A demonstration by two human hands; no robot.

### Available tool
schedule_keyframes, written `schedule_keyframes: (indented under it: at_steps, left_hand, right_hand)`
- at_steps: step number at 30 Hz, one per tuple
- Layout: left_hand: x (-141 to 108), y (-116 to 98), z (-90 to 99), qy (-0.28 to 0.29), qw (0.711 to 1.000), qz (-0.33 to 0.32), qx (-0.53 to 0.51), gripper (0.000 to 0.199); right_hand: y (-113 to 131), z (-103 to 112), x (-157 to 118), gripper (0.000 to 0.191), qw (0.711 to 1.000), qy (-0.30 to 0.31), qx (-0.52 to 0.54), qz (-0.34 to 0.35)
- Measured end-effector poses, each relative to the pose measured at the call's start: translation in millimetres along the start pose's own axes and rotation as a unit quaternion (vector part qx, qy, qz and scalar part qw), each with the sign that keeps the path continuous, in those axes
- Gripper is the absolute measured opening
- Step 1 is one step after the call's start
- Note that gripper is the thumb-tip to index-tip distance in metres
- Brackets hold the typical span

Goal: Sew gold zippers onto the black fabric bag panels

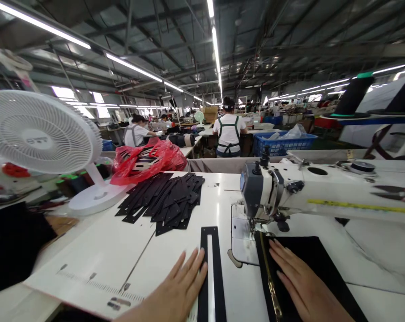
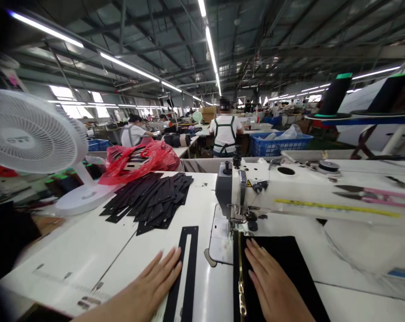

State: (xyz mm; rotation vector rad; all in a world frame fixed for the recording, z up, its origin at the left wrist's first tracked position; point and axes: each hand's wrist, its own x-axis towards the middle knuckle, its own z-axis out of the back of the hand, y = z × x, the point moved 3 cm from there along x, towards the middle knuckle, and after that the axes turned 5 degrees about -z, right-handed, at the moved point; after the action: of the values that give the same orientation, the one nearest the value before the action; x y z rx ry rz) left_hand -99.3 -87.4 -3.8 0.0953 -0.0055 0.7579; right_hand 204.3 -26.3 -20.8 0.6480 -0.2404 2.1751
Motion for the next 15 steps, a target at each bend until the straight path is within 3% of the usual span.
schedule_keyframes:
  at_steps: [4, 7, 9, 12, 15]
  left_hand:
    - [-5, -14, -5.0, -0.115, 0.981, -0.083, 0.135, 0.047]
    - [6, -6, -5.0, -0.215, 0.963, -0.11, 0.115, 0.03]
    - [14, 1, -8.7, -0.298, 0.947, -0.083, 0.088, 0.027]
    - [28, 8, -23.1, -0.323, 0.942, -0.039, 0.078, 0.025]
    - [41, 11, -34.9, -0.352, 0.929, -0.053, 0.099, 0.024]
  right_hand:
    - [1, 8, 8, 0.041, 0.999, 0.008, -0.029, 0.01]
    - [5, 16, 15, 0.045, 0.997, 0.011, -0.068, 0.04]
    - [7, 19, 16, 0.049, 0.995, 0.023, -0.084, 0.055]
    - [7, 18, 12, 0.053, 0.991, 0.033, -0.097, 0.086]
    - [7, 13, 7, 0.053, 0.988, 0.029, -0.107, 0.104]
